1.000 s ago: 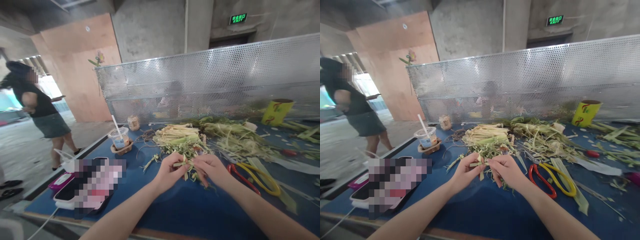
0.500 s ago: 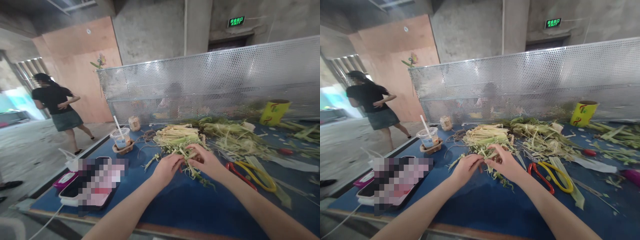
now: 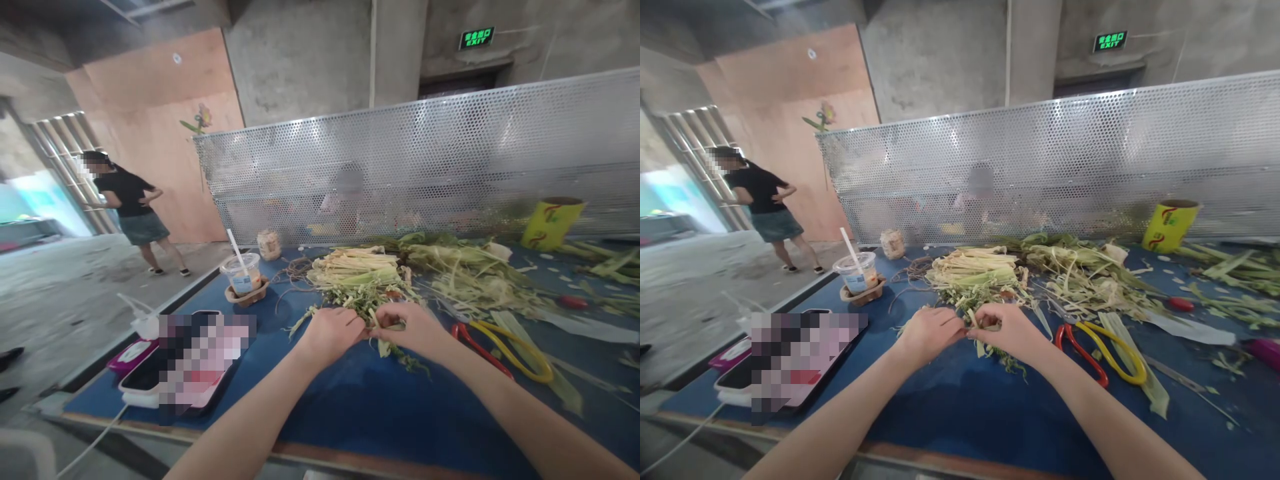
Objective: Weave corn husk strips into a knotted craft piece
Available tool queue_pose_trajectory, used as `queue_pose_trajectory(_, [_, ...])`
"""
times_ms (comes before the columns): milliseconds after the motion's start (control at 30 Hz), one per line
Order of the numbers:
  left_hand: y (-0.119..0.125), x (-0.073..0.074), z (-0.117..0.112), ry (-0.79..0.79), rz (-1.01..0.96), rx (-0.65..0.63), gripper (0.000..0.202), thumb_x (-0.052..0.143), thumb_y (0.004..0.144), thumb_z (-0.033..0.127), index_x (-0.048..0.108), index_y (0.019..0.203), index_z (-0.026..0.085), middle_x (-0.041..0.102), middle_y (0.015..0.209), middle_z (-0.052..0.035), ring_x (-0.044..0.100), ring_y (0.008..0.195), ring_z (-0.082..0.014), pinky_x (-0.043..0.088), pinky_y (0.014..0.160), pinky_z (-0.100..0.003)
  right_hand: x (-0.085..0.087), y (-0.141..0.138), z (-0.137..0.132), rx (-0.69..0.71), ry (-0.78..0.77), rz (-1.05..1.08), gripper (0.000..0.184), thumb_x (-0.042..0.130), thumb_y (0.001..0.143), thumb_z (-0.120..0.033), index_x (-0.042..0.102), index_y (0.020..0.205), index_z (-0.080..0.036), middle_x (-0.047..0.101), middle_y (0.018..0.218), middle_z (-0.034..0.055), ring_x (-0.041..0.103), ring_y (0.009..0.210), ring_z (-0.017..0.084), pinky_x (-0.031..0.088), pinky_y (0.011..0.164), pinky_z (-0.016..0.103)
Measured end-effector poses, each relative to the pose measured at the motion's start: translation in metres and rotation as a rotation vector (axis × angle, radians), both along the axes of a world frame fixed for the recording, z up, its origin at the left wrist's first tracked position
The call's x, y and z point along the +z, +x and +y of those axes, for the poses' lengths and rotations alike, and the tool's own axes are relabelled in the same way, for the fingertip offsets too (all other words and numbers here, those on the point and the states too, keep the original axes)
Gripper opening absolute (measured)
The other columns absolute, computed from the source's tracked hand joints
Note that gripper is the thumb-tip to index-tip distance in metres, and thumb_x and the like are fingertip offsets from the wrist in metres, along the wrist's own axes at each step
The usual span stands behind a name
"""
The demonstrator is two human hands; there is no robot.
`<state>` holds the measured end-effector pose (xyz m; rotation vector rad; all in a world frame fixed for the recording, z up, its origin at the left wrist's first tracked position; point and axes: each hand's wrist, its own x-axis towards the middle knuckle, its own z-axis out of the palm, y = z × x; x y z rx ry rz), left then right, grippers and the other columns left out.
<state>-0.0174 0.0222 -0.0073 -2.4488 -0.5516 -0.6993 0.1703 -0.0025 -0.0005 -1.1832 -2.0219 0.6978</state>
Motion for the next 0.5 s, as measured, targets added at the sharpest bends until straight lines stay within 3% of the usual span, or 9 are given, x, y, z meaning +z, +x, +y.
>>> queue_pose_trajectory(167, [0.002, -0.003, 0.000, -0.012, 0.083, -0.024, 0.025, 0.037, 0.086, 0.022, 0.051, 0.067, 0.016, 0.053, 0.061, 0.0000, 0.052, 0.057, -0.0123, 0.037, 0.047, -0.023, -0.007, -0.001, 0.004, 0.068, -0.031, -0.043, 0.027, 0.063, 0.065, -0.035, 0.044, 0.057, -0.018, 0.038, 0.051, -0.0067, 0.037, 0.049, 0.008, 0.030, 0.046, 0.019])
queue_pose_trajectory(367, [0.001, 0.005, 0.000, -0.105, 0.166, -0.013, 0.019, 0.035, 0.086, 0.015, 0.054, 0.085, 0.014, 0.057, 0.076, -0.0040, 0.054, 0.071, -0.0140, 0.044, 0.059, -0.024, -0.002, 0.005, 0.005, 0.022, 0.019, -0.030, 0.021, 0.057, 0.071, -0.035, 0.055, 0.062, -0.017, 0.052, 0.053, -0.0029, 0.046, 0.051, 0.010, 0.035, 0.050, 0.021])
queue_pose_trajectory(500, [-0.003, 0.009, 0.002, -0.102, 0.117, -0.061, 0.021, 0.035, 0.086, 0.016, 0.055, 0.083, 0.015, 0.057, 0.074, -0.0032, 0.052, 0.068, -0.0131, 0.044, 0.059, -0.024, 0.005, 0.008, 0.001, 0.013, 0.096, -0.032, 0.019, 0.055, 0.072, -0.032, 0.055, 0.062, -0.017, 0.054, 0.058, -0.0012, 0.048, 0.054, 0.010, 0.037, 0.051, 0.021])
